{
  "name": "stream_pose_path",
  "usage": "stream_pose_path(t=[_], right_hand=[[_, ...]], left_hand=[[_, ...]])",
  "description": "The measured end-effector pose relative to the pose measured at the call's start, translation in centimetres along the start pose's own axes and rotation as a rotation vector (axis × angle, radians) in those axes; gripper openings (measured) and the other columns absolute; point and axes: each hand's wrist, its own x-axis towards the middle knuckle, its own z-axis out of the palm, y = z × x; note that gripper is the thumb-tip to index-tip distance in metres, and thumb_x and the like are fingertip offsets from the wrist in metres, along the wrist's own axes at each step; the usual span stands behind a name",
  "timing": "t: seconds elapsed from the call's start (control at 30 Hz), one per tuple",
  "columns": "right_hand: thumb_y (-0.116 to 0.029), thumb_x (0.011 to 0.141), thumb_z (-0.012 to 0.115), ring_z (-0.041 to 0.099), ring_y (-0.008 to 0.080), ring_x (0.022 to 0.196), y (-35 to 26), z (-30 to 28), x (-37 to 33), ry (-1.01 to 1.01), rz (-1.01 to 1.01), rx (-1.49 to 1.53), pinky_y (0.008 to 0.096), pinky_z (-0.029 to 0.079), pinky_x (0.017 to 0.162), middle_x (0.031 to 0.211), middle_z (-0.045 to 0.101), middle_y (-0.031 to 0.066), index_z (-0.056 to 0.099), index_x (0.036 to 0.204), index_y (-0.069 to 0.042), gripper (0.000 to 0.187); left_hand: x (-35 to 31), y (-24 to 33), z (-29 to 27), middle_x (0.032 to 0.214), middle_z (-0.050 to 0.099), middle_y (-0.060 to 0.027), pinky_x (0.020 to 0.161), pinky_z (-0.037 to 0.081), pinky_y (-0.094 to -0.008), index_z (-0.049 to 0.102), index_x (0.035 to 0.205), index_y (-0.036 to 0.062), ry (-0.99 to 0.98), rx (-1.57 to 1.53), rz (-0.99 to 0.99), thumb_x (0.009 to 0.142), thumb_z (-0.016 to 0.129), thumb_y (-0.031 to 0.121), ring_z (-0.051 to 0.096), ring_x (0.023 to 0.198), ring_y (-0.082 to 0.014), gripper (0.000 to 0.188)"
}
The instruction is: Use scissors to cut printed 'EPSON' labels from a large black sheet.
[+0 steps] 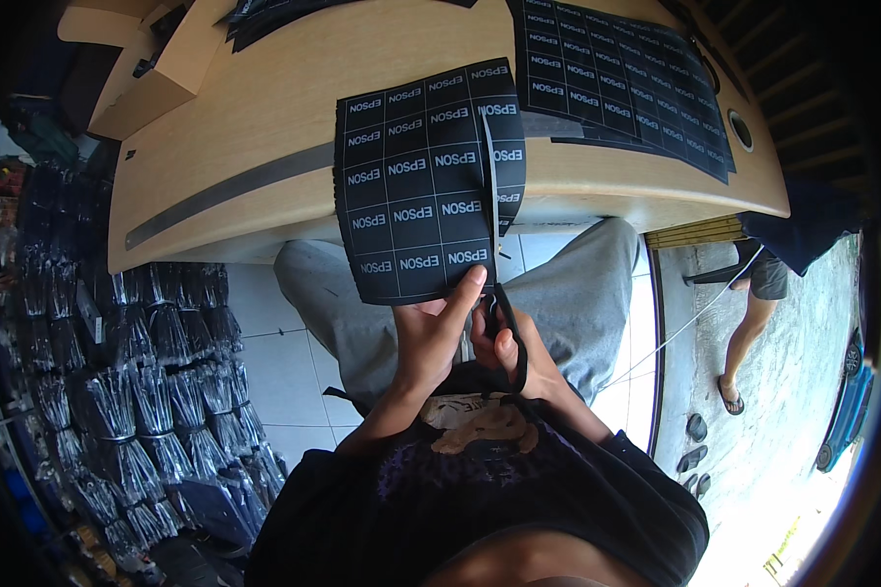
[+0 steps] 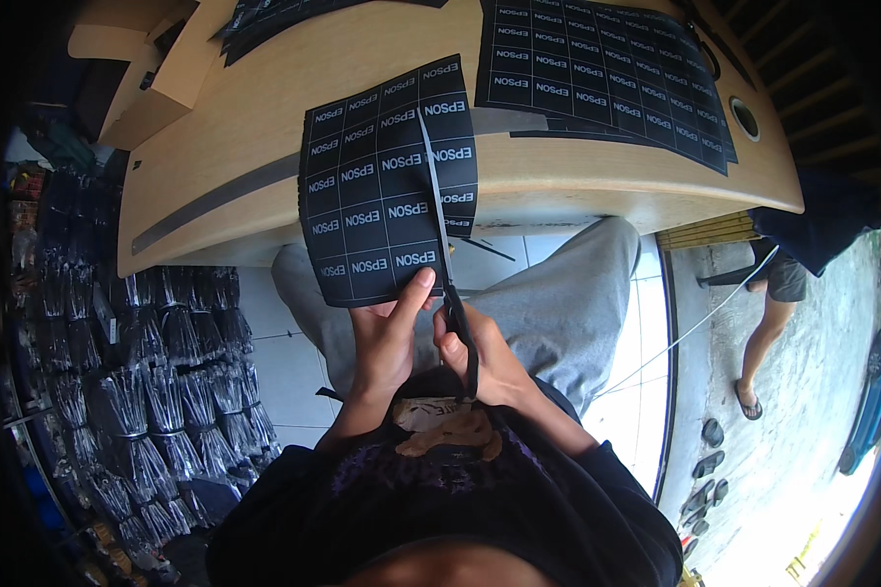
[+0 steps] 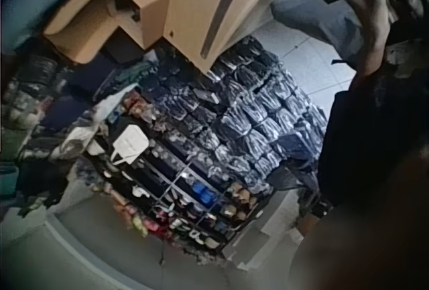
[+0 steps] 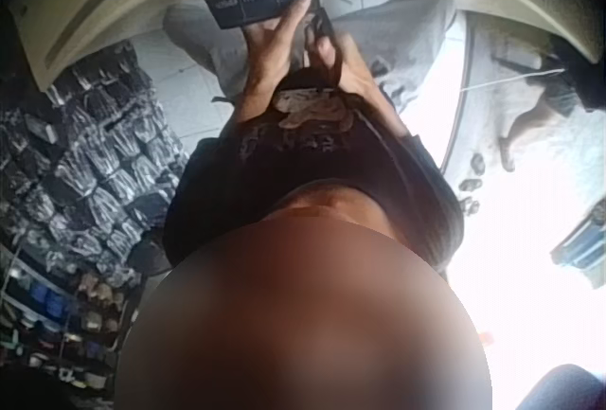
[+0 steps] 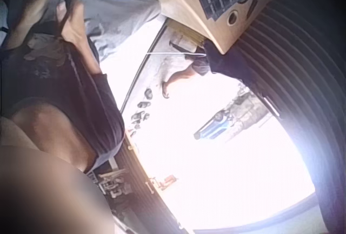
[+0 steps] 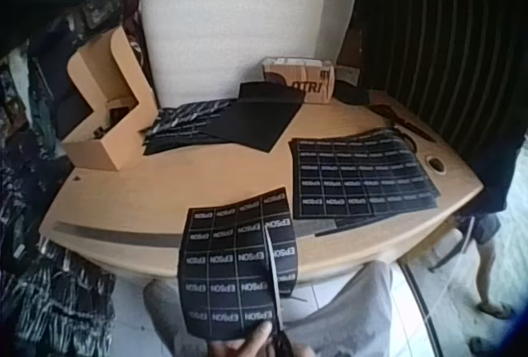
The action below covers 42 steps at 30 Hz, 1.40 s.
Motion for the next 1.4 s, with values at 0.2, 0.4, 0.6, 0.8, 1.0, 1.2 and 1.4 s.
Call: stream_pose_path(t=[0.2, 0.4, 0.6, 0.8, 1.0, 1.2, 1.4], right_hand=[[-0.067, 0.083, 0.043, 0.044, 0.011, 0.066, 0.2, 0.2, 0.4, 0.015, -0.013, 0.027, 0.0267, 0.037, 0.059, 0.072, 0.045, 0.0013, 0.045, 0.088, -0.003, 0.065], [-0.062, 0.085, 0.045, 0.043, 0.0088, 0.062, 0.1, 0.2, 0.4, 0.016, 0.029, 0.066, 0.0248, 0.036, 0.055, 0.07, 0.046, 0.0001, 0.046, 0.094, -0.001, 0.062], [-0.067, 0.081, 0.045, 0.033, 0.0061, 0.051, -0.7, 0.9, 0.5, 0.068, 0.04, 0.107, 0.0226, 0.025, 0.045, 0.064, 0.036, -0.0036, 0.041, 0.084, -0.007, 0.061], [-0.066, 0.083, 0.043, 0.036, 0.0072, 0.049, -0.9, 1.1, 0.6, 0.095, 0.029, 0.063, 0.0234, 0.027, 0.044, 0.058, 0.04, -0.0022, 0.043, 0.082, -0.006, 0.06], [-0.06, 0.086, 0.045, 0.038, 0.0062, 0.049, -0.5, 0.9, 0.3, 0.084, 0.036, 0.089, 0.0229, 0.029, 0.045, 0.057, 0.042, -0.0028, 0.046, 0.088, -0.002, 0.058], [-0.055, 0.088, 0.049, 0.039, 0.0048, 0.051, -0.6, 0.9, 0.4, 0.084, 0.041, 0.094, 0.0222, 0.03, 0.045, 0.057, 0.042, -0.0037, 0.049, 0.094, 0.001, 0.056], [-0.059, 0.089, 0.04, 0.039, 0.0072, 0.045, -1.3, 1.2, 0.6, 0.113, 0.029, 0.031, 0.0236, 0.028, 0.042, 0.053, 0.042, -0.0016, 0.045, 0.077, -0.004, 0.057]], left_hand=[[-0.2, 0.8, 0.8, 0.078, 0.059, -0.0038, 0.048, 0.042, -0.0203, 0.054, 0.093, 0.0003, 0.025, -0.001, -0.041, 0.082, 0.063, -0.002, 0.055, 0.059, -0.0084, 0.014], [-0.3, 0.8, 0.8, 0.081, 0.059, -0.0047, 0.051, 0.044, -0.0207, 0.054, 0.094, -0.0004, 0.027, -0.002, -0.061, 0.082, 0.064, -0.001, 0.057, 0.062, -0.0091, 0.016], [-0.3, 0.2, 0.2, 0.09, 0.06, -0.0045, 0.067, 0.049, -0.0236, 0.054, 0.099, -0.0004, 0.008, -0.025, -0.036, 0.081, 0.065, -0.001, 0.059, 0.079, -0.0104, 0.021], [-0.2, -0.2, 0.0, 0.089, 0.06, -0.0039, 0.066, 0.049, -0.023, 0.054, 0.1, 0.0002, -0.007, -0.017, -0.012, 0.081, 0.064, -0.002, 0.059, 0.078, -0.0096, 0.021], [-0.4, 0.0, 0.0, 0.091, 0.059, -0.0037, 0.068, 0.048, -0.023, 0.054, 0.1, 0.0007, -0.023, -0.016, -0.013, 0.082, 0.063, -0.003, 0.059, 0.08, -0.009, 0.021], [-0.4, 0.4, 0.5, 0.091, 0.059, -0.0033, 0.069, 0.048, -0.0227, 0.054, 0.101, 0.0008, 0.003, -0.032, -0.023, 0.082, 0.063, -0.003, 0.059, 0.08, -0.0088, 0.021], [-0.4, -0.1, -0.1, 0.09, 0.059, -0.0029, 0.068, 0.048, -0.0226, 0.055, 0.1, 0.0013, -0.002, -0.02, -0.028, 0.082, 0.063, -0.003, 0.058, 0.078, -0.0084, 0.021]])
